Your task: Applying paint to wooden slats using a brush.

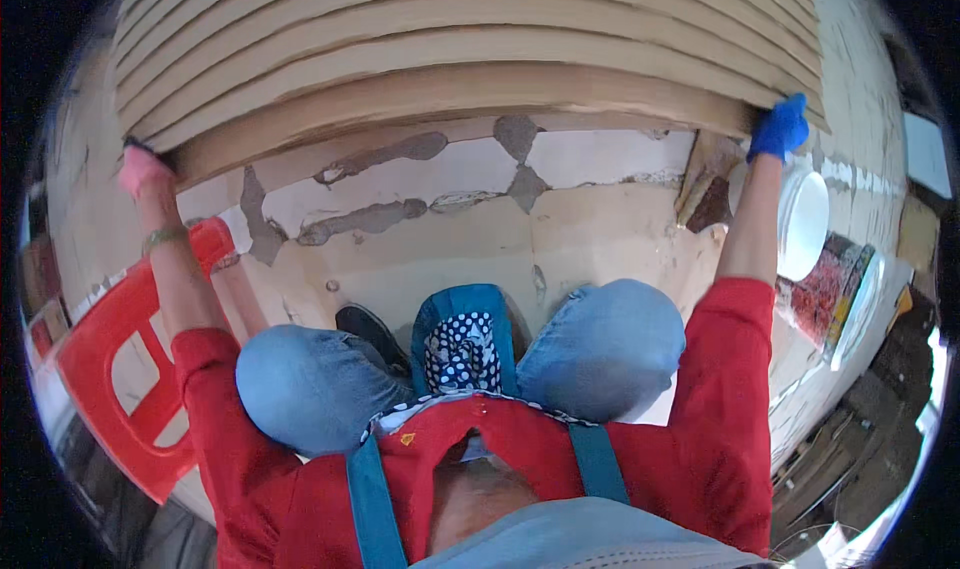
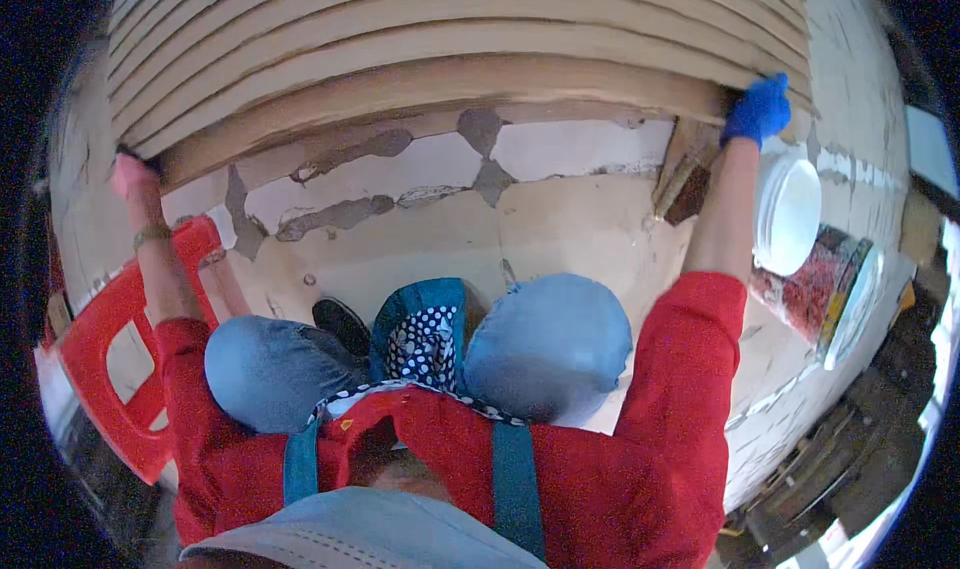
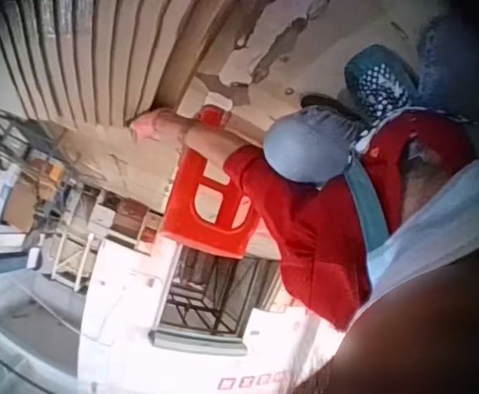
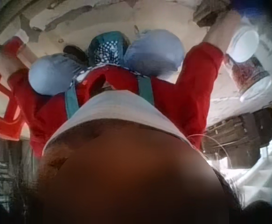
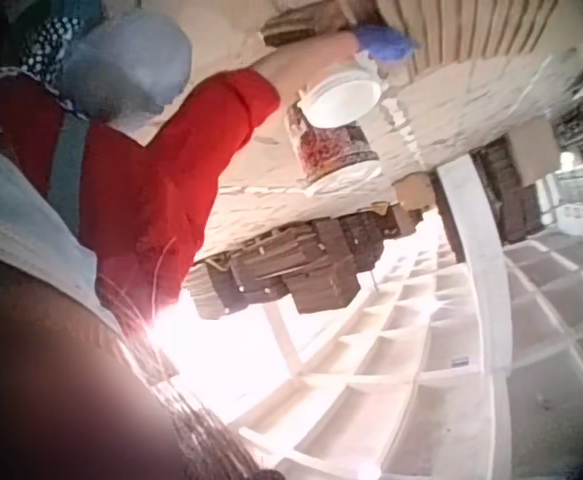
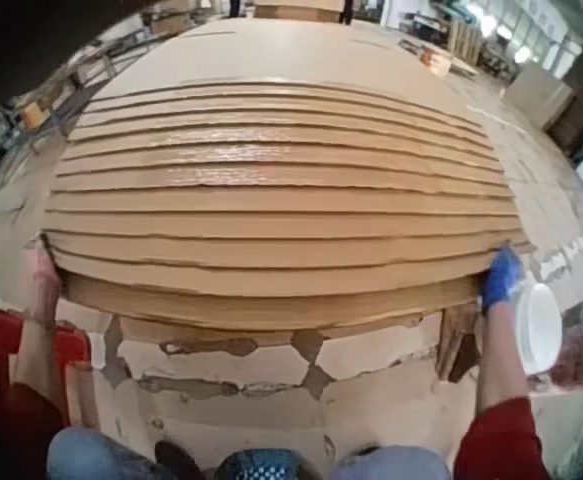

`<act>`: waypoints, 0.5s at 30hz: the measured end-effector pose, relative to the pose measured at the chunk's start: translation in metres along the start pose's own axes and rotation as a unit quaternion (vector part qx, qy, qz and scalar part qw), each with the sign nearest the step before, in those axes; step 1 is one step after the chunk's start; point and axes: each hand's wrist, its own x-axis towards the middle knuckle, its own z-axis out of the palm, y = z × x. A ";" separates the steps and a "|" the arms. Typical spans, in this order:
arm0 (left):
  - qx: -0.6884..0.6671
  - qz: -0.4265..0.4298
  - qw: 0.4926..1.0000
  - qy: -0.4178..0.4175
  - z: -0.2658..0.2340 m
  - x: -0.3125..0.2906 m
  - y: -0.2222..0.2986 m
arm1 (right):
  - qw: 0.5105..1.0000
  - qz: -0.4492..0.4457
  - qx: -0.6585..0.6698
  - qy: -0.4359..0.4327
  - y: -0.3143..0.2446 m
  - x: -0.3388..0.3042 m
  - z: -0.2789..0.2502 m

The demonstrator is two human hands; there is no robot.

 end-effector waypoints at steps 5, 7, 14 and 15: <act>-0.235 0.009 0.972 0.026 0.028 -0.091 0.048 | 0.963 -0.100 -0.241 -0.063 0.032 0.023 -0.015; -0.308 -0.001 0.950 0.053 -0.004 -0.119 0.069 | 0.937 -0.198 -0.276 -0.079 0.045 0.028 -0.005; -0.304 -0.010 0.952 -0.038 -0.025 -0.107 0.058 | 0.962 -0.075 -0.232 -0.124 0.051 0.029 0.010; -0.247 0.091 0.959 -0.102 -0.028 -0.110 0.058 | 0.962 -0.077 -0.232 -0.121 0.061 0.034 0.011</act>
